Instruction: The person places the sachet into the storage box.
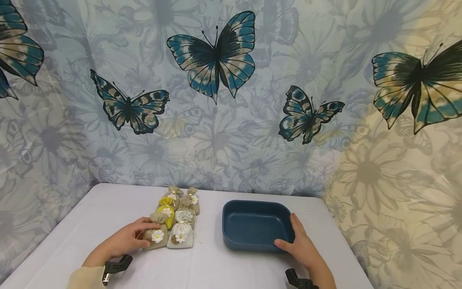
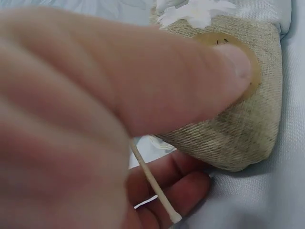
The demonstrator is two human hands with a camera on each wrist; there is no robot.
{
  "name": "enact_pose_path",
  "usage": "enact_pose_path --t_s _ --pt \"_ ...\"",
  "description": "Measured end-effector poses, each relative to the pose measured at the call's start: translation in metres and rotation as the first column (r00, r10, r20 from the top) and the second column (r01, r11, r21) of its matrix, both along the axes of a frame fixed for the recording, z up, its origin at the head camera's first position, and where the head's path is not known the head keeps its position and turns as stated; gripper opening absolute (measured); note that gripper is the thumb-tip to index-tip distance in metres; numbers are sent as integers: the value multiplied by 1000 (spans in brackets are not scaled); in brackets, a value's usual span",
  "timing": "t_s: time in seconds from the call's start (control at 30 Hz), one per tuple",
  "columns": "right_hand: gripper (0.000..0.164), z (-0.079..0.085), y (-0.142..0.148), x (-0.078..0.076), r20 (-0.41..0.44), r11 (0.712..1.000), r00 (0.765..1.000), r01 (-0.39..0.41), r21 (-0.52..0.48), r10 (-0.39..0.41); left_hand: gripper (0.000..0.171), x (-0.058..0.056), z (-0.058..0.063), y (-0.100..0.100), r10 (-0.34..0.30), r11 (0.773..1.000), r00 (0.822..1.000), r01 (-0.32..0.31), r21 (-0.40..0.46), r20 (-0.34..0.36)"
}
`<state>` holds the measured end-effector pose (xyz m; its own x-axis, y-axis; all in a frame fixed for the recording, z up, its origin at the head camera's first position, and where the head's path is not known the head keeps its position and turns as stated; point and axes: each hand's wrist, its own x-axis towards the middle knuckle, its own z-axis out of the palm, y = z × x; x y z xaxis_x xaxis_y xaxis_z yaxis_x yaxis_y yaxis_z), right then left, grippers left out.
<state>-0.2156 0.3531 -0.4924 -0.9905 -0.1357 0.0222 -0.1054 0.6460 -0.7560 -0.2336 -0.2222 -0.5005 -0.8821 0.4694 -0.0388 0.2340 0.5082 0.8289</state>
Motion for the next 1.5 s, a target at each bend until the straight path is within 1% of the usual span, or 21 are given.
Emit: enact_pose_path --t_s 0.23,0.43,0.6,0.73,0.93,1.0,1.3,1.4,1.5 --pt "112 -4 -5 -1 8 999 999 36 0 -36 48 2 1 -5 -25 999 998 23 -40 -55" --pt "114 -4 -7 1 -16 998 999 50 29 -50 50 2 5 -1 -17 997 997 12 -70 -73" --pt "113 -3 -8 0 -26 998 998 61 23 -60 49 2 6 1 -14 996 993 3 -93 -115" --pt "113 -4 -8 0 -30 998 997 67 16 -67 47 2 6 3 14 994 991 -29 -106 -135" --pt "113 -5 -7 0 -33 998 997 68 3 -68 47 4 9 4 84 992 989 -95 -85 -125" --pt "113 -5 -6 -1 -34 998 997 67 2 -66 46 4 8 2 97 991 987 -107 -81 -126" --pt "112 -7 -3 -2 -44 998 997 57 5 -57 45 2 3 -3 82 996 989 -86 -29 -125" --pt "112 -6 -3 -2 -52 999 997 49 5 -49 44 2 4 -3 92 996 987 -93 -5 -130" --pt "112 -4 -4 -1 -51 999 998 42 2 -42 44 3 5 -2 117 993 984 -116 16 -135"
